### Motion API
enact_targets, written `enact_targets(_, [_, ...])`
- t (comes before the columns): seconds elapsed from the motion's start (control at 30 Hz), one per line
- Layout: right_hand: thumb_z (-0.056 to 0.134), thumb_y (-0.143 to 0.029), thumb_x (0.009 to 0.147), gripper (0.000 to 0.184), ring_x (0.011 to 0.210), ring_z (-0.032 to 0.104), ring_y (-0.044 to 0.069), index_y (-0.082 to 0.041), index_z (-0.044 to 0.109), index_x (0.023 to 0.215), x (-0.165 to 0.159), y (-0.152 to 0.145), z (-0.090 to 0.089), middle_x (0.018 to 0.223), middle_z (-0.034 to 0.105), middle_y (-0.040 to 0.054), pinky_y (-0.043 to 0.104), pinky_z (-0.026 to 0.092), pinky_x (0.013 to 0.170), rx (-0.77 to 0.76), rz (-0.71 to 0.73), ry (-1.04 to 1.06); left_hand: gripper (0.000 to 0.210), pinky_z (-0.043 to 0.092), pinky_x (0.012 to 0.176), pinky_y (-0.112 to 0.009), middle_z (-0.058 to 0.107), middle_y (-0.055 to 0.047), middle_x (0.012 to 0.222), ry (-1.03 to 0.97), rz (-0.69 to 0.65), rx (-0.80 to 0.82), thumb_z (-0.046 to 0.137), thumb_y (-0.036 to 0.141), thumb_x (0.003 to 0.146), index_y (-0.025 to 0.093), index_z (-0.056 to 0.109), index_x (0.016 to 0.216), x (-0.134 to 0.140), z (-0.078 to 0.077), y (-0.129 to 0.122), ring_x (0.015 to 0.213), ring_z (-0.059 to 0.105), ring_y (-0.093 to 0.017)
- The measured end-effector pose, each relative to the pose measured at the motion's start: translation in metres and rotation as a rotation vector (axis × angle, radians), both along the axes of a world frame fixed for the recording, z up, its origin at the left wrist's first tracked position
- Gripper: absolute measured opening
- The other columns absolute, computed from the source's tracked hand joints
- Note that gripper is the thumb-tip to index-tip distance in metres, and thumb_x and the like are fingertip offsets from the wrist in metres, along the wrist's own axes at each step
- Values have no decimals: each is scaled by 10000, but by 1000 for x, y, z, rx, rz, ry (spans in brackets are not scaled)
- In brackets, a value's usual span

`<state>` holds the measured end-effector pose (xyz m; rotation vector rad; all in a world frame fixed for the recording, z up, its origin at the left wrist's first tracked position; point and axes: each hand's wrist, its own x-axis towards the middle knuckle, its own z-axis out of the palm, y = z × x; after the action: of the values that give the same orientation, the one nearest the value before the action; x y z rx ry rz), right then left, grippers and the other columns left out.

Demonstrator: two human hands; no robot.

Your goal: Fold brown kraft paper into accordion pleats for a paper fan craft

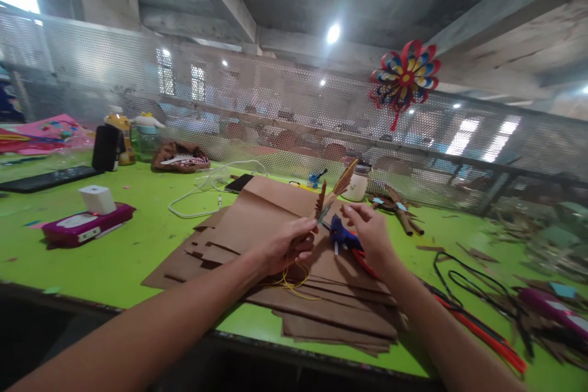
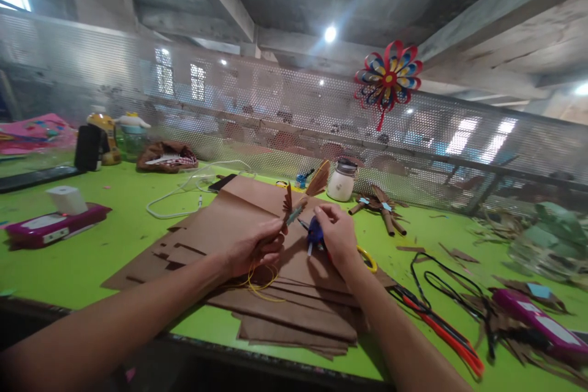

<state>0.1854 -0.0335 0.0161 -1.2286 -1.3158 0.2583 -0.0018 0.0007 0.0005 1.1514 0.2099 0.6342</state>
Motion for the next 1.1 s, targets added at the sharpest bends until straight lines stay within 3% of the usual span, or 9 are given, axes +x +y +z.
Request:
enact_targets(0.1, [595,-419,726,298,795,596,201,-149,662,832,3,0,2,866,664,83,303,465,643,-164,257,233,144,219,384,-161,310,74,491,2,-87,19,533,289,800,162,465,809,-2,4,-4,400,286,-48])
enact_targets(0.2, [617,-408,713,306,830,603,198,-154,653,878,1,-4,6,951,662,90,291,474,647,-228,465,430,206,281,422,-191,383,43,482,47,-129,45,457,348,837,150,501,872,-1,4,-4,440,413,-88])
enact_targets(0.37, [569,-397,756,284,802,609,184,-153,633,886,-1,-5,8,956,666,100,318,488,697,-227,599,512,284,338,516,-226,464,7,538,65,-205,74,438,393,842,140,526,934,-1,4,-5,529,501,-122])
enact_targets(0.63, [649,-360,705,248,734,601,155,-155,656,844,-2,-7,10,868,673,72,282,484,644,-174,555,543,325,371,552,-234,511,-4,630,146,-235,42,442,442,848,147,519,962,2,-1,-5,544,511,-106])
enact_targets(0.8, [697,-386,638,270,640,589,144,-149,672,766,-4,-4,7,741,674,46,275,476,599,-149,408,496,299,403,534,-226,546,-7,699,170,-45,63,534,431,804,177,464,944,7,-7,-1,564,534,-100])
enact_targets(0.9, [691,-427,631,312,578,572,136,-145,670,763,-5,-3,4,719,671,43,275,465,557,-155,309,441,290,369,482,-176,521,19,692,158,93,154,592,396,772,185,453,914,10,-11,1,555,500,-72])
enact_targets(1.1, [634,-485,682,357,544,543,113,-139,658,768,-9,-4,5,701,659,46,244,418,514,-143,292,400,258,284,397,-138,438,56,624,154,199,262,592,379,769,168,466,846,10,-9,1,473,407,-32])
